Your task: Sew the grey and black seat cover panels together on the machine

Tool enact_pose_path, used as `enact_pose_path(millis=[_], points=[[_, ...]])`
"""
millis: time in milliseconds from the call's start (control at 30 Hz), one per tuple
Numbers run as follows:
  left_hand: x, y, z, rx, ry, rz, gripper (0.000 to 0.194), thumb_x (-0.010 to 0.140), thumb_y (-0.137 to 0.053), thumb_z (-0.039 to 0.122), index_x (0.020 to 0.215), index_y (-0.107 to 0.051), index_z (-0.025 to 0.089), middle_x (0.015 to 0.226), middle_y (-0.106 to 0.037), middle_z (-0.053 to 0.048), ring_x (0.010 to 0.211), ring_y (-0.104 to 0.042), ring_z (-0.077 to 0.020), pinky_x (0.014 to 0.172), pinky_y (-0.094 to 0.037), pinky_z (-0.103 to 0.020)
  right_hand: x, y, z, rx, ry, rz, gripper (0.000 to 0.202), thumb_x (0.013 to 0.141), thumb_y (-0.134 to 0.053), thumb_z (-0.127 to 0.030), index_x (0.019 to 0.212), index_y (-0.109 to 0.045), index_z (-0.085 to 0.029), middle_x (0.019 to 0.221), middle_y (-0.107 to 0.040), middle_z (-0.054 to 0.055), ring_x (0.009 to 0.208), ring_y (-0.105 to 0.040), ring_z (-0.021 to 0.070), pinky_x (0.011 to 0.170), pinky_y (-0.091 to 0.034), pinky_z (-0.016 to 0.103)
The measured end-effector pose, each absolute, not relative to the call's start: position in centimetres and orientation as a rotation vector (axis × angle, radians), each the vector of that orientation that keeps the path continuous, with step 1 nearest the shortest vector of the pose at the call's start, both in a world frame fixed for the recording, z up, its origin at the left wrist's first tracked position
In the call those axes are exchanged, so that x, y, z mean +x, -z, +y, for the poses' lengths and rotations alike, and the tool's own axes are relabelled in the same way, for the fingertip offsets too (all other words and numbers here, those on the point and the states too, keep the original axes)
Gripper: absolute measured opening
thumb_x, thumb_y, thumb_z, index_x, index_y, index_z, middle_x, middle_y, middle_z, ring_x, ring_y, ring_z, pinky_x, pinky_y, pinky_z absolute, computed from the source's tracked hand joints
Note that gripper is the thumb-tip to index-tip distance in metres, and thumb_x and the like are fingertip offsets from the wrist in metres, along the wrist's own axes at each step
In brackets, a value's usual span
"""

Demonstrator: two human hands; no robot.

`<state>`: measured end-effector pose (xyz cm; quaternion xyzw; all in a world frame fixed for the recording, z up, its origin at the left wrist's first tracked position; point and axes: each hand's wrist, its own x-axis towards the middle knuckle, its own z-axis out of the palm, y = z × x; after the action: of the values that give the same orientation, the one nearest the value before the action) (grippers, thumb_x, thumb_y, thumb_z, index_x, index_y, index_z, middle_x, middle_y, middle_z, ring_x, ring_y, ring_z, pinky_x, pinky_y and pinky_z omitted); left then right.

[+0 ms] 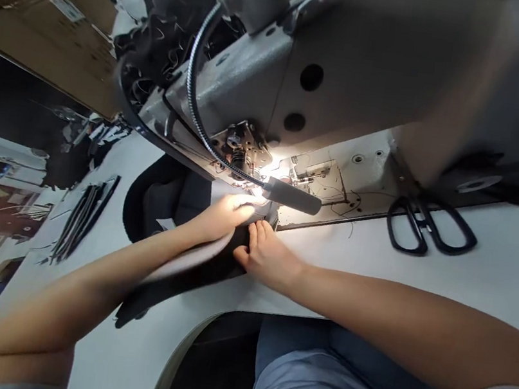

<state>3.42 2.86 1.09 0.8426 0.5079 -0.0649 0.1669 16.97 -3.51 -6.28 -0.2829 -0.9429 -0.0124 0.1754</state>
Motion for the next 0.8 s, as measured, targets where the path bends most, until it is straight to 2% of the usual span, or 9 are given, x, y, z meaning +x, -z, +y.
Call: enact_pose_path(millis=[100, 233, 367, 467, 533, 600, 700, 800], points=[[4.7, -0.7, 0.8, 2.424, 0.471, 1.571, 0.046, 0.091, -0.048, 0.024, 0.135, -0.054, 0.012, 0.108, -0.07, -0.013, 0.098, -0.067, -0.027, 0.085, -0.056, -0.037, 17.1, 6.8, -4.4, -0.798, 0.178, -2.622, 0.026, 0.09, -0.041, -0.006, 0.094, -0.067, -0.005, 0.101, -0.069, 0.029, 0.092, -0.068, 0.0313, 0.087, -0.051, 0.051], [6.0, -0.1, -0.5, 2.596, 0.775, 1.662, 0.052, 0.092, -0.039, 0.013, 0.144, -0.043, 0.01, 0.118, -0.064, -0.018, 0.105, -0.064, -0.0285, 0.079, -0.055, -0.033, 18.6, 7.2, -4.4, -0.725, 0.111, -2.606, 0.023, 0.086, -0.044, -0.005, 0.093, -0.066, -0.004, 0.1, -0.068, 0.027, 0.096, -0.066, 0.0308, 0.092, -0.049, 0.047], [6.6, 0.2, 0.3, 2.528, 0.762, 1.637, 0.055, 0.091, -0.037, 0.009, 0.146, -0.039, 0.01, 0.13, -0.059, -0.019, 0.103, -0.066, -0.0264, 0.083, -0.055, -0.033, 20.3, 7.0, -4.0, -0.644, -0.107, -2.61, 0.023, 0.087, -0.054, -0.022, 0.099, -0.065, -0.006, 0.111, -0.064, 0.021, 0.114, -0.058, 0.0322, 0.103, -0.044, 0.043], [6.9, 0.2, 1.6, 2.405, 0.647, 1.554, 0.05, 0.089, -0.036, 0.008, 0.138, -0.049, 0.012, 0.131, -0.06, -0.016, 0.107, -0.065, -0.0243, 0.092, -0.053, -0.035, 20.9, 7.0, -3.7, -0.608, -0.231, -2.645, 0.03, 0.085, -0.058, -0.033, 0.099, -0.064, -0.007, 0.109, -0.063, 0.019, 0.111, -0.057, 0.0311, 0.102, -0.045, 0.042], [7.0, 0.2, 2.2, 2.377, 0.6, 1.517, 0.048, 0.089, -0.035, 0.007, 0.133, -0.054, 0.013, 0.132, -0.06, -0.014, 0.117, -0.061, -0.0228, 0.099, -0.049, -0.034, 20.9, 7.0, -3.6, -0.598, -0.235, -2.664, 0.03, 0.085, -0.058, -0.033, 0.097, -0.064, -0.007, 0.106, -0.063, 0.019, 0.108, -0.057, 0.0308, 0.101, -0.045, 0.042], [7.1, 0.1, 2.2, 2.357, 0.626, 1.558, 0.05, 0.09, -0.036, 0.009, 0.137, -0.05, 0.015, 0.136, -0.057, -0.014, 0.119, -0.059, -0.0238, 0.099, -0.049, -0.034, 20.7, 7.1, -3.6, -0.604, -0.213, -2.661, 0.03, 0.085, -0.058, -0.032, 0.099, -0.064, -0.006, 0.106, -0.063, 0.019, 0.109, -0.056, 0.0317, 0.103, -0.044, 0.044], [7.2, 0.0, 1.5, 2.325, 0.701, 1.66, 0.053, 0.092, -0.036, 0.012, 0.143, -0.044, 0.019, 0.138, -0.055, -0.014, 0.109, -0.064, -0.0271, 0.089, -0.053, -0.036, 20.6, 7.3, -3.6, -0.61, -0.177, -2.641, 0.029, 0.086, -0.057, -0.029, 0.101, -0.064, -0.005, 0.105, -0.063, 0.019, 0.112, -0.056, 0.0329, 0.107, -0.041, 0.045], [7.5, 0.0, 0.9, 2.373, 0.712, 1.697, 0.051, 0.093, -0.035, 0.012, 0.142, -0.046, 0.019, 0.132, -0.056, -0.015, 0.102, -0.066, -0.0285, 0.083, -0.054, -0.037, 20.7, 7.5, -3.5, -0.621, -0.157, -2.622, 0.023, 0.088, -0.054, -0.023, 0.099, -0.064, -0.006, 0.104, -0.063, 0.019, 0.112, -0.056, 0.0327, 0.109, -0.04, 0.045]])
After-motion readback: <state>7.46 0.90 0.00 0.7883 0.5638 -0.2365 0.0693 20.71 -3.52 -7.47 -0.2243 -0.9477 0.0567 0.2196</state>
